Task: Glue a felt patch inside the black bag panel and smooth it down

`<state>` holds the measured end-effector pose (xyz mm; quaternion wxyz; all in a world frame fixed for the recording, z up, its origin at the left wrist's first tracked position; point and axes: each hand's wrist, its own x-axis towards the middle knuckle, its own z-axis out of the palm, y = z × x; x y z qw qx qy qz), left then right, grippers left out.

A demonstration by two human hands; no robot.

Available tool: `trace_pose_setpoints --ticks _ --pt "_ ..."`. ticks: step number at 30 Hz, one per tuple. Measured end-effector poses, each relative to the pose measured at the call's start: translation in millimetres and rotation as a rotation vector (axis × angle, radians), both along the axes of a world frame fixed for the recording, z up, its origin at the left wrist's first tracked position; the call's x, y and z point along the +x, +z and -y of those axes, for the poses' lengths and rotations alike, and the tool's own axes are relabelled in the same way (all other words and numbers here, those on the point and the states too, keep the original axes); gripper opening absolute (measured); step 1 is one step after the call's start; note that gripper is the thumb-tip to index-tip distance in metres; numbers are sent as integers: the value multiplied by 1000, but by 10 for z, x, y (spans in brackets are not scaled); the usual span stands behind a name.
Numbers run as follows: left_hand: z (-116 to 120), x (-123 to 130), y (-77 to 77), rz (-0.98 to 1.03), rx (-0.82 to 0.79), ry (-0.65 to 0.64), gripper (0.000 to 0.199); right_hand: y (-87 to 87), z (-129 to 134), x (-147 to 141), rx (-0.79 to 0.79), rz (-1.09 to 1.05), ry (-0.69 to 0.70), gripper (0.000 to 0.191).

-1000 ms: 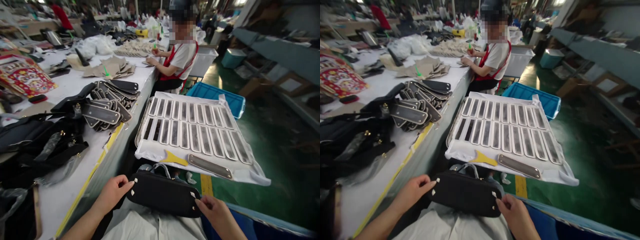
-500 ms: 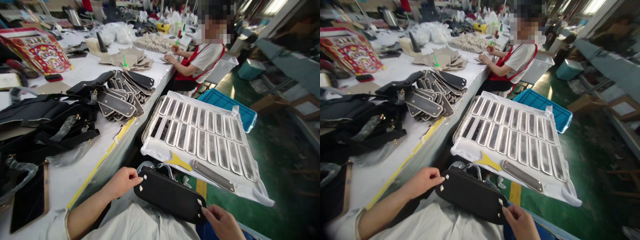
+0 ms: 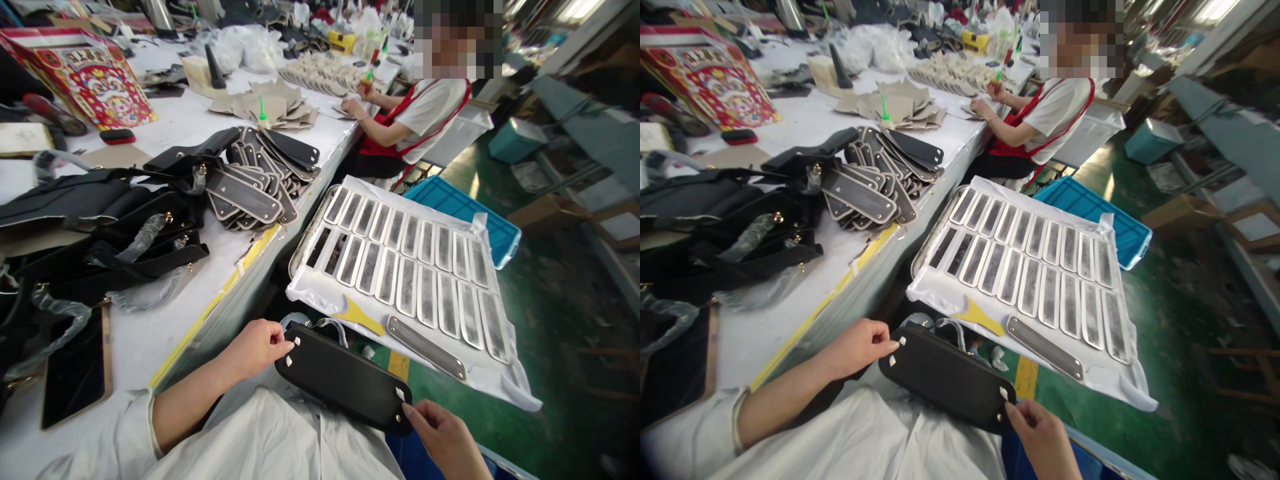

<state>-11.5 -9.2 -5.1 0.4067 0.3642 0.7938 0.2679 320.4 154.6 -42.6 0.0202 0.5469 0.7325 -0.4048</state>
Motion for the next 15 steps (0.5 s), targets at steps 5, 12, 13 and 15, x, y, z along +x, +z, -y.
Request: trace_pose_setpoints --ticks 5,12,13,15 --pt "12 -20 -53 20 15 -39 27 66 17 -46 -3 28 24 40" --pt "20 -36 -47 19 -12 -69 27 132 31 -64 -14 13 22 40" --pt "16 -34 -43 -2 -14 -75 27 128 27 -69 -7 12 28 40" --pt "8 -29 -43 -48 -17 -91 29 107 19 -86 21 10 39 40"
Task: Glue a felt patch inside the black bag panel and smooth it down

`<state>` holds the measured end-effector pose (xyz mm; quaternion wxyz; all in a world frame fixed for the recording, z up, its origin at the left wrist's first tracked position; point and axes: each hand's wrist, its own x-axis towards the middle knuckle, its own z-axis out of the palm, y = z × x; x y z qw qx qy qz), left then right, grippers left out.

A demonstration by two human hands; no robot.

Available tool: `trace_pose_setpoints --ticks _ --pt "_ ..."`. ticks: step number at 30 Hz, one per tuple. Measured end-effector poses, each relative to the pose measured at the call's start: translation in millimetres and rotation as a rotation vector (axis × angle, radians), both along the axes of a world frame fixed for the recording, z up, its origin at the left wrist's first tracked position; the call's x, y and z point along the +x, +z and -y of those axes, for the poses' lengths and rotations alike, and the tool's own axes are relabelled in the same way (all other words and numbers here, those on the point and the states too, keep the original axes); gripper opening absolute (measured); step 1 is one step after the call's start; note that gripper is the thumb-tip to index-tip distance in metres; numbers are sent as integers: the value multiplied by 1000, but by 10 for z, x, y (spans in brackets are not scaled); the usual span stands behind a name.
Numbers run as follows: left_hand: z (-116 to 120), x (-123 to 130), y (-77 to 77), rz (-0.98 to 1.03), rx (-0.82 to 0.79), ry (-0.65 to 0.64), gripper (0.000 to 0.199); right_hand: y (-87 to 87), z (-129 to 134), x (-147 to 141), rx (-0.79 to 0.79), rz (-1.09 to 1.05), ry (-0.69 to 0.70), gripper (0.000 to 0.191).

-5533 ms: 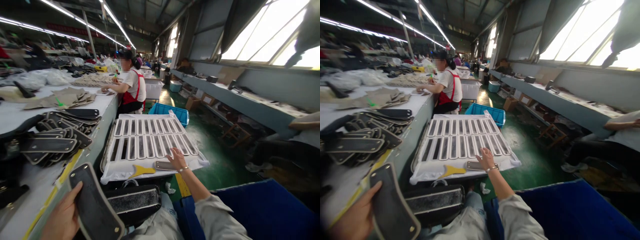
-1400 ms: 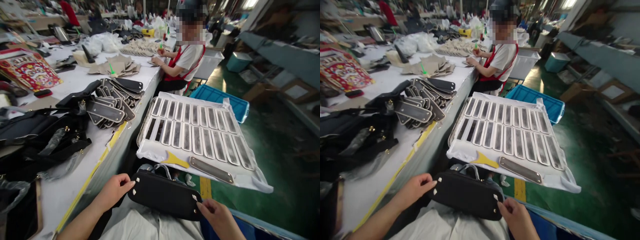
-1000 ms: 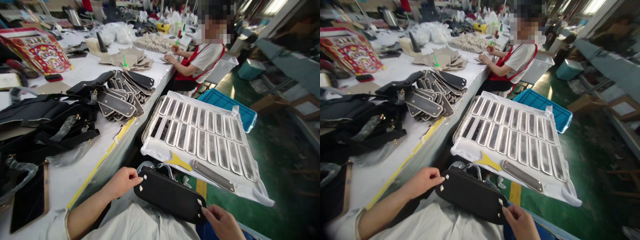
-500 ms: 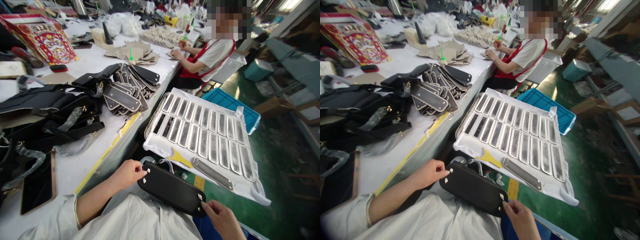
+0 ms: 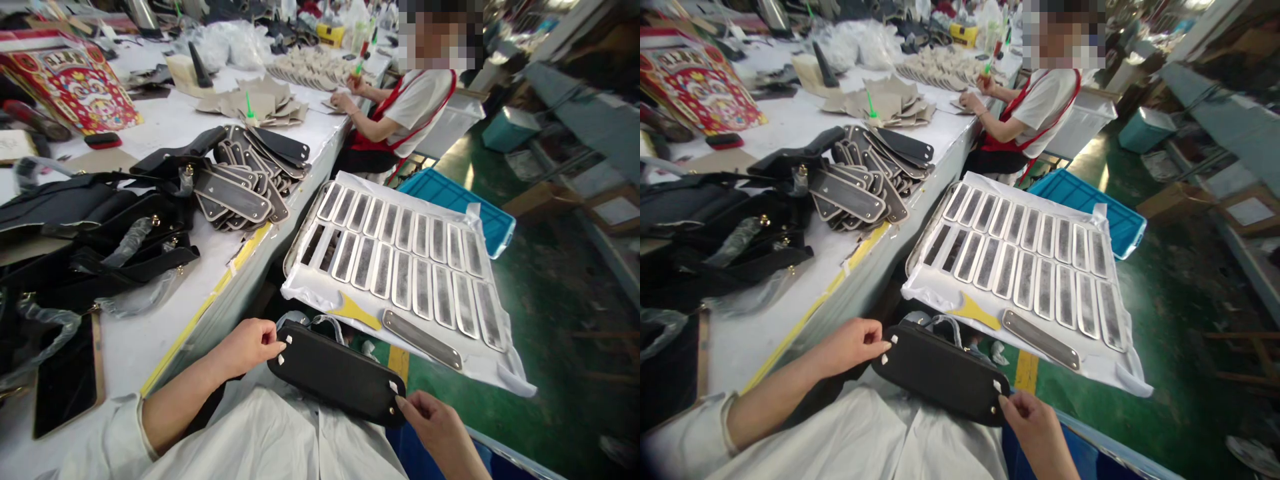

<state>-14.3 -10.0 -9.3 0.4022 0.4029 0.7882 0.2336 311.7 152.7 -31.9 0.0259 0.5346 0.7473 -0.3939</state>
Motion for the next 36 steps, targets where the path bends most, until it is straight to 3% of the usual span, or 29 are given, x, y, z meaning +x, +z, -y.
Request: trace_pose_setpoints --ticks 5,9,12,14,17,19,25,30,36 --pt "-22 16 -64 -68 39 58 22 -65 -25 19 80 21 44 38" --pt "-40 21 -117 80 64 101 20 101 1 30 313 131 95 31" --pt "-53 -1 -123 188 74 65 24 363 118 -270 611 19 234 26" --pt "-58 -24 -123 255 89 39 26 488 239 -648 738 -153 441 37" --pt "-47 -67 -137 354 142 5 29 491 406 -1248 616 -233 849 57" --pt "-16 -106 -160 401 171 1 33 404 474 -1514 525 -195 954 68" --pt "172 -199 -276 741 214 49 48 272 518 -1633 441 -82 956 68" --pt "227 -156 -359 583 262 10 61 313 547 -1618 436 -55 963 69" --pt "189 -166 -433 665 293 -80 63 318 579 -1641 423 -64 965 69"
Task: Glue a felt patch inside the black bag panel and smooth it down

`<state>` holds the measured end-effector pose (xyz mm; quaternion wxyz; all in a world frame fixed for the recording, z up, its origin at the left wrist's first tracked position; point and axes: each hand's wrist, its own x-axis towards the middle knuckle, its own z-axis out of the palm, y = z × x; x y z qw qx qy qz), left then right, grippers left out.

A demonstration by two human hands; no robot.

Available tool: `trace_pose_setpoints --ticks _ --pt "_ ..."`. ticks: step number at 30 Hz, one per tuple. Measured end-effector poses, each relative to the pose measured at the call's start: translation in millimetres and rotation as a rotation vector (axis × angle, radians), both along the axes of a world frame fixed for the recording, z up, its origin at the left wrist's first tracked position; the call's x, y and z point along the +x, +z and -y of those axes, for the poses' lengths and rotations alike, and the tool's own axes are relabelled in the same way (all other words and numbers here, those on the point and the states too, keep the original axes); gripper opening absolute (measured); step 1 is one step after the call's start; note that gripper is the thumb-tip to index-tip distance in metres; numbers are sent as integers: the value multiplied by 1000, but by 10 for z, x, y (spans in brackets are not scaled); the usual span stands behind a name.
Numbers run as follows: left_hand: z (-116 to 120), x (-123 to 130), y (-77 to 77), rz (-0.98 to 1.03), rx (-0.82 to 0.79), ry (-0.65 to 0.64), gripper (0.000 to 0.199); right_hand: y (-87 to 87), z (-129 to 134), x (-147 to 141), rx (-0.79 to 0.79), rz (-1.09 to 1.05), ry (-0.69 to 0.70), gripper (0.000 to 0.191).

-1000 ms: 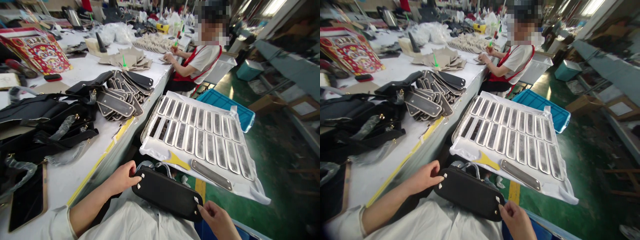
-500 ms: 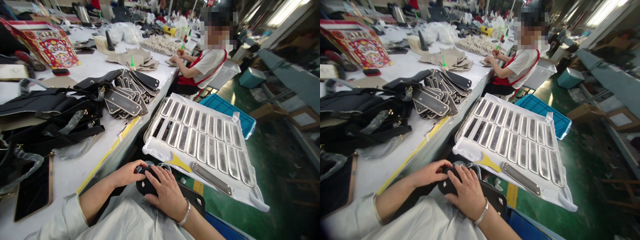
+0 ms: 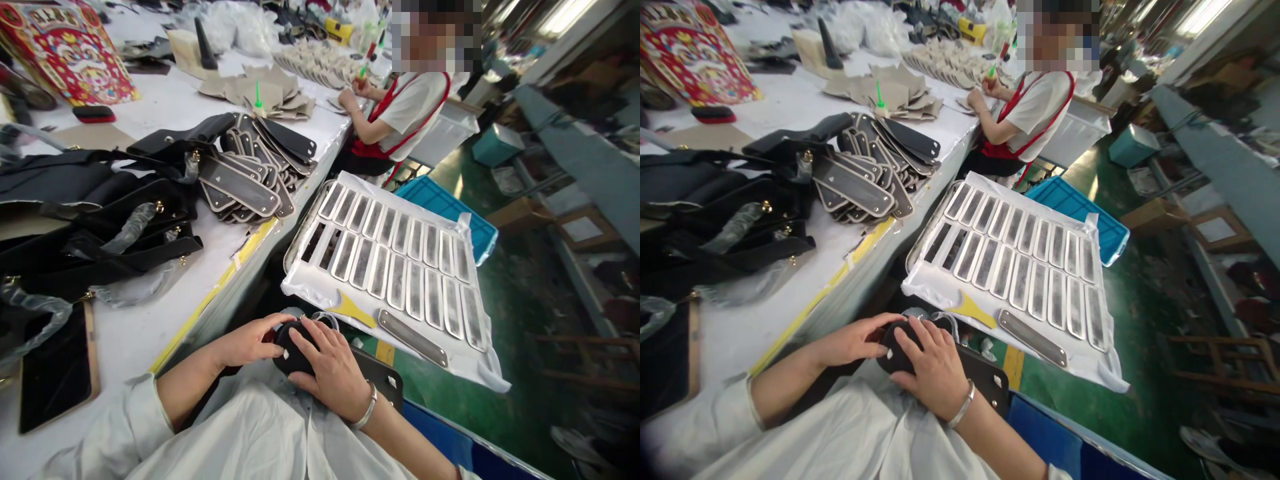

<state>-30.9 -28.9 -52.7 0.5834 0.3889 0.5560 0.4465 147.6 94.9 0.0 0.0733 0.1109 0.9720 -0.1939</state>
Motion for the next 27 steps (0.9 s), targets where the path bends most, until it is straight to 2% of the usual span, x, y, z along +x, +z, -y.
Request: trace_pose_setpoints --ticks 3,6,9,11,13,16,19,27 --pt "-23 -41 14 5 -13 -48 65 20 -66 32 -67 -17 21 73" --pt "-46 -100 131 -90 -66 -107 68 49 -230 209 -171 -28 8 89" --pt "-70 -119 344 -366 -129 -117 68 85 -410 536 -189 15 -103 92" --pt "-93 -68 474 -576 -93 -139 72 107 -475 758 -170 35 -163 89" --pt "-129 39 541 -764 -15 -199 81 117 -488 914 -155 24 -201 87" --pt "-202 236 509 -976 42 -296 90 104 -460 998 -134 3 -226 87" --pt "-263 365 414 -1080 46 -346 89 68 -448 1001 -129 0 -232 88" --pt "-273 335 326 -1242 38 -447 87 -35 -479 1035 -115 -15 -223 88"
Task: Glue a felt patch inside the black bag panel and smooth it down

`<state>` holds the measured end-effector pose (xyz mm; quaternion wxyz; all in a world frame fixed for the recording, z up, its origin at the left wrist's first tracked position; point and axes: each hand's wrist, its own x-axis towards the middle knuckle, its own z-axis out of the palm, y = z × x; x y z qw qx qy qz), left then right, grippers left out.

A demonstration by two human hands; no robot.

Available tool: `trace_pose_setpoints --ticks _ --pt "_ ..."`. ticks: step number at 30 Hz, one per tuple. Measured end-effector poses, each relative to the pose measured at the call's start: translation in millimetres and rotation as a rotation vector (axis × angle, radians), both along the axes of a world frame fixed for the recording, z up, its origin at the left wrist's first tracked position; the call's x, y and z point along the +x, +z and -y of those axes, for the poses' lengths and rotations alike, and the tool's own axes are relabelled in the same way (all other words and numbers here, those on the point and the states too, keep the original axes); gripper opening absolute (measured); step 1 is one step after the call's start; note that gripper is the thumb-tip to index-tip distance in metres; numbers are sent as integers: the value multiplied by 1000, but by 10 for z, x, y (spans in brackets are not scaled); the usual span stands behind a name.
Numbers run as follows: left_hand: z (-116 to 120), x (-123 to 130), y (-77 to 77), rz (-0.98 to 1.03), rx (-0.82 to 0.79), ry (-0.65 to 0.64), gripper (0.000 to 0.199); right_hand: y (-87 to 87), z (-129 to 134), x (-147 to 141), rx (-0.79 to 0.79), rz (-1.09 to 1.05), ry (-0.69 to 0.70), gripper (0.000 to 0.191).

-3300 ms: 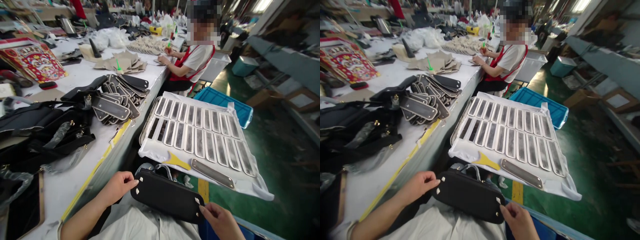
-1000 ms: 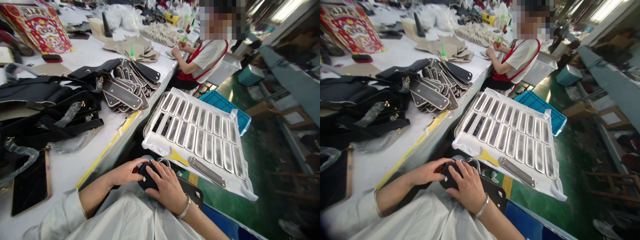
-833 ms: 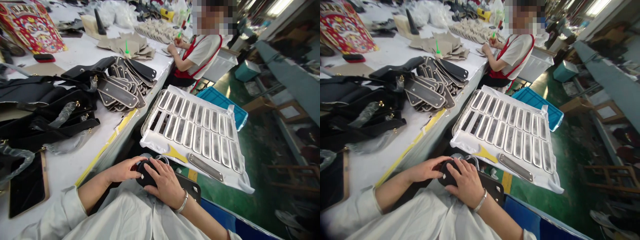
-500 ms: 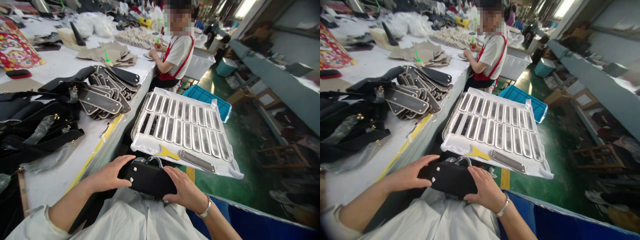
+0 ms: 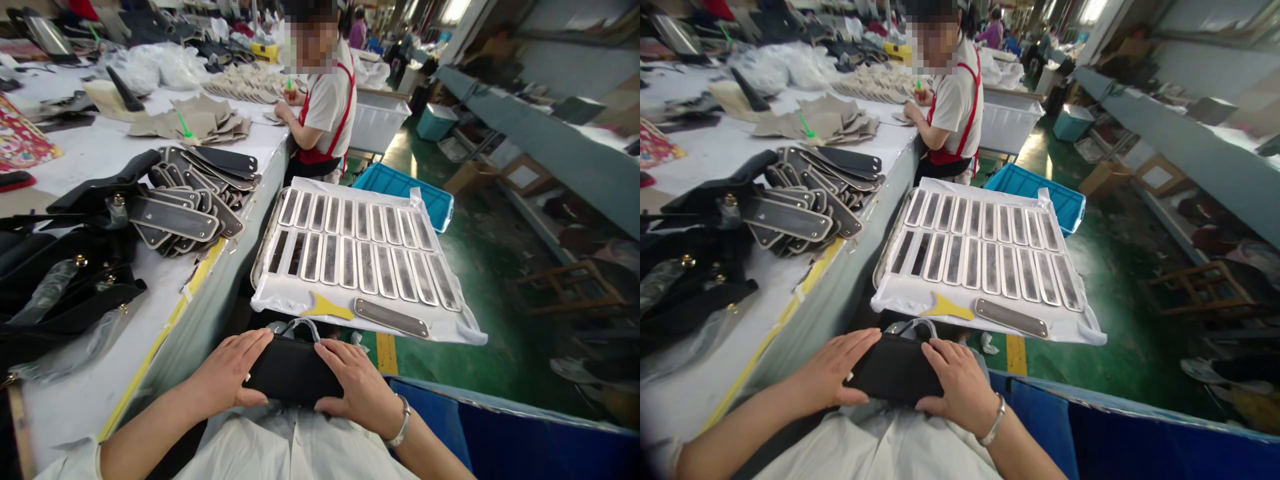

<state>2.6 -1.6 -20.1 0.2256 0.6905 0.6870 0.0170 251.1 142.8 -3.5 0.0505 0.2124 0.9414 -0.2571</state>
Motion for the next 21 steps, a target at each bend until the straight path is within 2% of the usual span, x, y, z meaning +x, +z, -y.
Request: trace_pose_setpoints --ticks 3,6,8,12,14,16,18,21 --pt "-22 25 16 -101 46 -47 87 23 -25 -4 -12 -13 10 88" --pt "-107 179 39 -174 144 -41 89 57 -107 85 -82 -89 4 90" --pt "-208 370 40 -184 188 -54 90 47 -178 240 -145 -189 -137 78" --pt "-478 867 -11 -131 192 -166 83 -95 -231 678 -318 -333 -652 30" --pt "-608 1095 -46 -103 185 -209 80 -199 -190 848 -492 -346 -816 29" --pt "-711 1265 -77 -95 179 -241 78 -296 -124 937 -681 -373 -898 35" --pt "-778 1368 -99 -99 174 -279 77 -371 -55 953 -811 -403 -919 38" --pt "-813 1428 -122 -122 168 -318 73 -433 18 921 -855 -409 -915 37"
